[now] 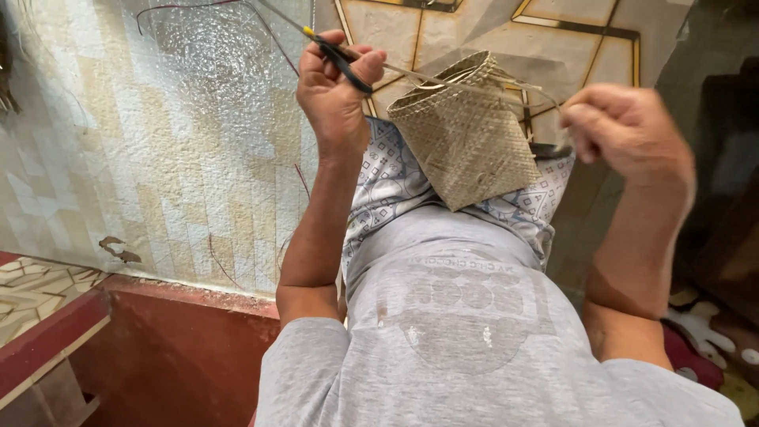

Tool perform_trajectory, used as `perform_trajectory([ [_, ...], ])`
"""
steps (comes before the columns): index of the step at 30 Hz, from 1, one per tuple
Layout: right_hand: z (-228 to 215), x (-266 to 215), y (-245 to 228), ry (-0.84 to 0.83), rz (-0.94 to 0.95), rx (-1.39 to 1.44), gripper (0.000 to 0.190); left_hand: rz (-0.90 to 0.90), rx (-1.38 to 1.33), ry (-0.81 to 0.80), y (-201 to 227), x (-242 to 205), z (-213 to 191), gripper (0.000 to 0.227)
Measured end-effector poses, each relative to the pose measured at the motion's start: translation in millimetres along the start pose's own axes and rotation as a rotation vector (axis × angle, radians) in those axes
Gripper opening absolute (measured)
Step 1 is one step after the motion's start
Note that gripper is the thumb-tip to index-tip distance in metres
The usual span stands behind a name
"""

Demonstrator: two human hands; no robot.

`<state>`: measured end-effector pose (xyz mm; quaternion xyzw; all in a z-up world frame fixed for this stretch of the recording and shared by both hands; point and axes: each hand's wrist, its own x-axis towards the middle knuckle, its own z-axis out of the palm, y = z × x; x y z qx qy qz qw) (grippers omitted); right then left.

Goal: Trimming the excess woven material from the top edge of a basket using scissors to refine its shape.

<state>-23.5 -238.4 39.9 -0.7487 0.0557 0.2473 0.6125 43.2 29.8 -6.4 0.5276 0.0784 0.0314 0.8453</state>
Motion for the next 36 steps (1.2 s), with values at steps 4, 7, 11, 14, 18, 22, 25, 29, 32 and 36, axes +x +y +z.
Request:
perform_trajectory([
  [4,-20.7,-17.0,6.1,0.338,-0.013,-0.162,0.010,-0.037,-0.078,0.022,-3.5,1.0,-3.3,0.035],
  [7,-35.9,-19.0,37.3,0.669,-0.103,-0.357,0.009,-0.064,-0.082,0.030,-5.2,-0.3,-2.8,0.036],
  [11,-37.3,-13.3,41.7,0.834,-0.264,-0.918,0.011,-0.105,-0.133,0.005,-1.4,-5.0,2.9,0.037],
  [14,-7.7,-2.4,3.8,0.802,-0.459,-0.980,0.019,-0.123,-0.098,-0.068,3.3,-14.4,12.4,0.036],
  [18,54.9,17.9,-41.8,0.336,-0.565,-0.461,0.014,-0.049,0.015,-0.178,8.4,-33.7,35.1,0.036],
  [22,80.6,29.4,-52.2,0.150,-0.381,-0.168,0.010,-0.048,-0.071,-0.174,3.0,-48.3,43.9,0.041],
  [25,81.6,29.3,-50.8,0.232,-0.476,-0.259,0.009,-0.052,-0.004,-0.201,5.1,-45.3,42.7,0.041],
  [29,69.9,31.9,-16.8,0.311,-0.495,-0.475,0.011,-0.104,-0.004,-0.194,8.2,-36.5,38.9,0.040],
  [32,54.7,25.6,-8.9,0.371,-0.455,-0.488,0.011,-0.069,-0.052,-0.197,13.8,-30.9,35.4,0.038],
  [36,21.5,16.5,0.8,0.489,-0.441,-0.250,0.009,-0.056,0.146,-0.255,1.6,-23.2,30.3,0.045],
])
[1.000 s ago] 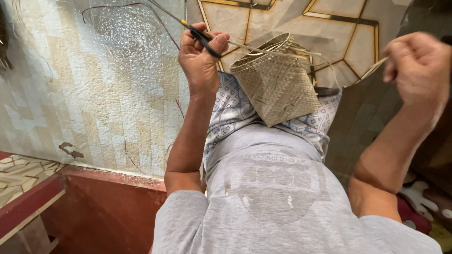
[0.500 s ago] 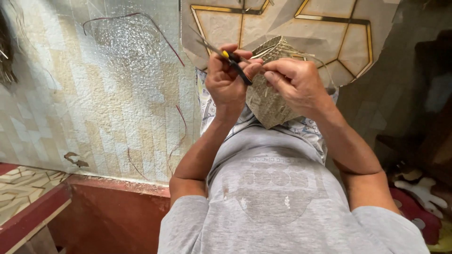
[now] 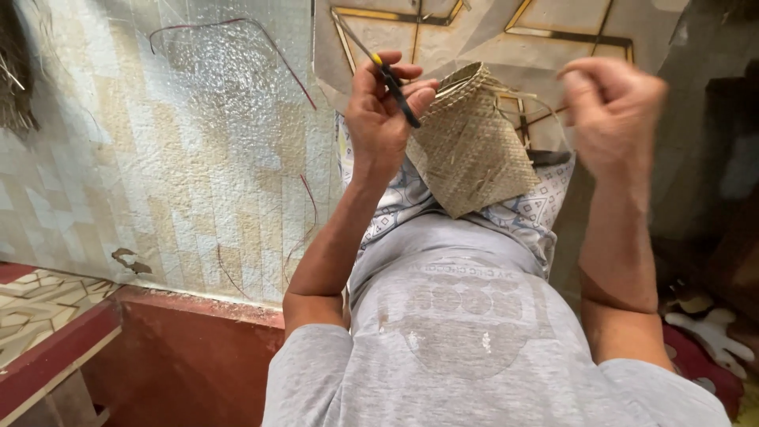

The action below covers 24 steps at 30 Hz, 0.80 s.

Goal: Trimming the excess woven material from the top edge of a basket using scissors to refine its shape.

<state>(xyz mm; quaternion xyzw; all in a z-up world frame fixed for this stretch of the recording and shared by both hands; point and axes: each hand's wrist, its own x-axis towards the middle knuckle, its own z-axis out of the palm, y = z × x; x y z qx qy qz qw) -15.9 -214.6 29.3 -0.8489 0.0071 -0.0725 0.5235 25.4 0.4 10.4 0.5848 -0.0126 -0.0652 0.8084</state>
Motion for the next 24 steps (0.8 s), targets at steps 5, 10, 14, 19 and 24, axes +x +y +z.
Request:
perform_trajectory([
  [5,-44.8,-9.2,36.2,0.198,0.014,-0.066,0.009,0.167,0.472,-0.025,-12.5,6.2,8.0,0.056],
  [10,-74.7,-20.4,79.3,0.428,0.302,-0.209,0.016,0.125,0.632,-0.084,-7.5,4.7,28.6,0.054],
  [14,-86.5,-22.6,86.5,0.458,0.046,-0.257,0.014,0.106,0.604,-0.137,-14.6,7.8,35.3,0.051],
  [19,-69.7,-7.0,28.5,0.240,-0.181,-0.281,0.028,-0.189,0.006,-0.296,-16.4,19.9,20.1,0.049],
  [24,-34.7,10.1,-16.0,-0.048,-0.170,0.100,0.026,-0.244,-0.204,-0.628,8.2,36.4,13.7,0.047],
])
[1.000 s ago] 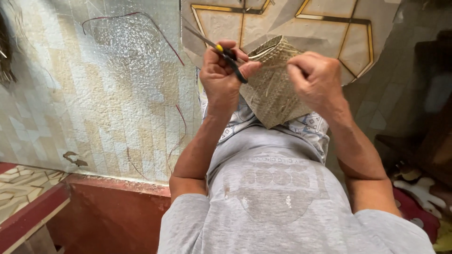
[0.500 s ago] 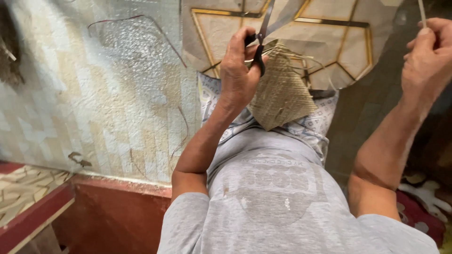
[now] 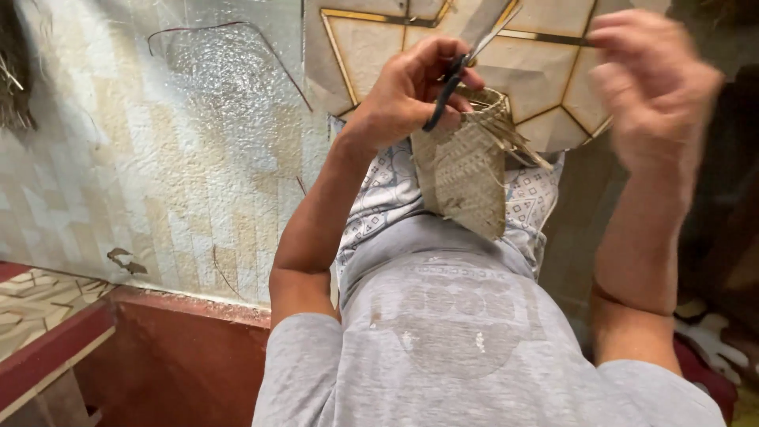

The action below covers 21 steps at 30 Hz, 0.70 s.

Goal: Trimming the excess woven material from the top edge of a basket using scissors to refine its shape.

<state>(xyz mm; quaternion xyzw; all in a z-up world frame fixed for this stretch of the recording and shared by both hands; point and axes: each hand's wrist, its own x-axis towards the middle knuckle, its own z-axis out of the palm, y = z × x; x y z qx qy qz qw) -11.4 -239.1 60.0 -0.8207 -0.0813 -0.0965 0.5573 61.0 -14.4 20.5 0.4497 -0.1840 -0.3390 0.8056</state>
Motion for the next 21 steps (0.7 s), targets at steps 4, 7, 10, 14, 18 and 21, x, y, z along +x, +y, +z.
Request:
perform_trajectory([
  [4,37.6,24.6,-17.8,-0.437,-0.008,0.196,0.028,0.007,-0.005,-0.141,1.8,3.3,-9.9,0.050],
  [7,43.3,18.9,8.0,-0.489,0.327,0.383,0.025,0.066,-0.056,-0.094,-10.3,1.4,-23.1,0.046],
  [10,45.3,19.6,2.6,-0.523,0.468,0.331,0.029,0.091,-0.042,-0.034,-20.2,-3.7,-28.5,0.046],
  [14,43.9,20.7,4.1,-0.560,0.399,0.238,0.027,0.112,-0.060,-0.042,-32.3,-4.2,-30.3,0.047],
  [18,41.7,25.2,0.4,-0.606,0.383,0.131,0.028,0.127,-0.109,-0.072,-34.1,-0.5,-28.7,0.048],
  [21,42.2,26.3,2.1,-0.605,0.547,0.152,0.029,0.123,-0.154,-0.089,-37.5,1.4,-30.0,0.047],
])
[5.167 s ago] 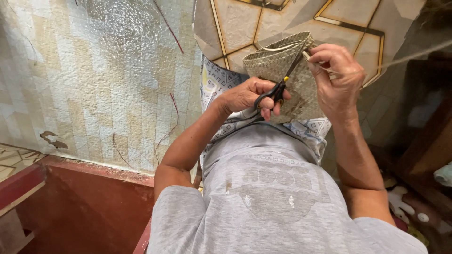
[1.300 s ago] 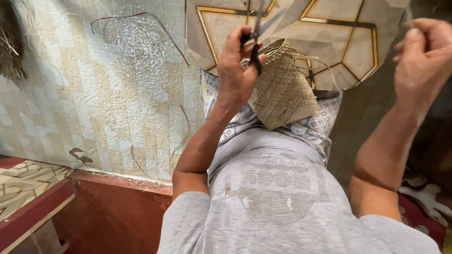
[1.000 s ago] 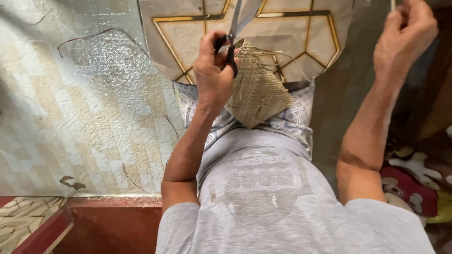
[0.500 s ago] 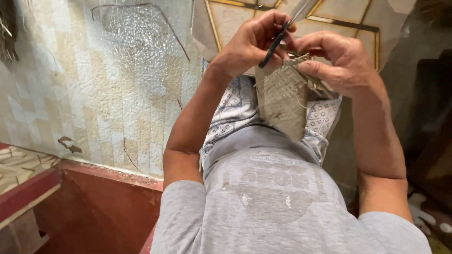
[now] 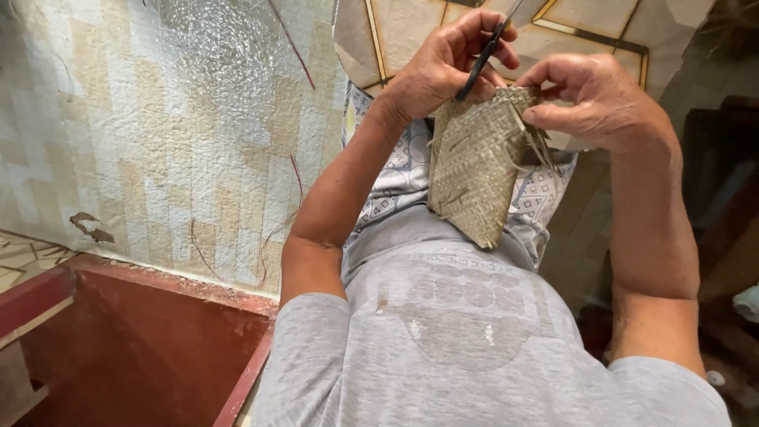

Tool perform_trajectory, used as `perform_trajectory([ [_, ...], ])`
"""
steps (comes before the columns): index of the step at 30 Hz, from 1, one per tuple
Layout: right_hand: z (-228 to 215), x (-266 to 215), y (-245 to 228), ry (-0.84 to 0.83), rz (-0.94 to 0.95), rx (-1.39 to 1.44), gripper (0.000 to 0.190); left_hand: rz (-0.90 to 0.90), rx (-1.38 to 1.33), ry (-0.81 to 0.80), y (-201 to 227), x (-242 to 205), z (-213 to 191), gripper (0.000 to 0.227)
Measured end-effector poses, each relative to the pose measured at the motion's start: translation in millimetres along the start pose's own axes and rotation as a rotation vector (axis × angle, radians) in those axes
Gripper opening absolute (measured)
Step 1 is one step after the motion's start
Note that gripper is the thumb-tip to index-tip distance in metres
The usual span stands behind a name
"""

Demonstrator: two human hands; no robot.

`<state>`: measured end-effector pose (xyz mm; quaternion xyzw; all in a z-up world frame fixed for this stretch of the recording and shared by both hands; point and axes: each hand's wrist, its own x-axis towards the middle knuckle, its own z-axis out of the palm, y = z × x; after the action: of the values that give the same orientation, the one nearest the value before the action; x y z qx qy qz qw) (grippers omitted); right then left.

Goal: Trimming the excess woven material from the top edge of a basket using scissors to refine its shape.

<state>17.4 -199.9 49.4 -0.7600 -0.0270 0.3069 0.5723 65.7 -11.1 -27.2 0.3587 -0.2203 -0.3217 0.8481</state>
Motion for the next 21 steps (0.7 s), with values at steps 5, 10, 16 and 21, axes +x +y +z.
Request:
perform_trajectory([
  [5,2.4,-1.7,5.7,0.023,0.069,-0.024,0.021,-0.010,-0.014,-0.005,-1.4,0.5,3.3,0.049],
  [10,0.7,-4.4,8.9,0.013,0.060,0.026,0.024,0.023,0.003,-0.021,-2.7,3.6,5.6,0.048],
  [16,0.4,-6.4,13.3,-0.013,0.073,0.168,0.026,0.024,0.016,-0.009,-6.1,5.0,6.7,0.048],
  [21,3.7,-8.7,10.6,0.038,0.103,0.085,0.022,0.008,0.051,0.029,-6.1,5.1,11.6,0.048],
])
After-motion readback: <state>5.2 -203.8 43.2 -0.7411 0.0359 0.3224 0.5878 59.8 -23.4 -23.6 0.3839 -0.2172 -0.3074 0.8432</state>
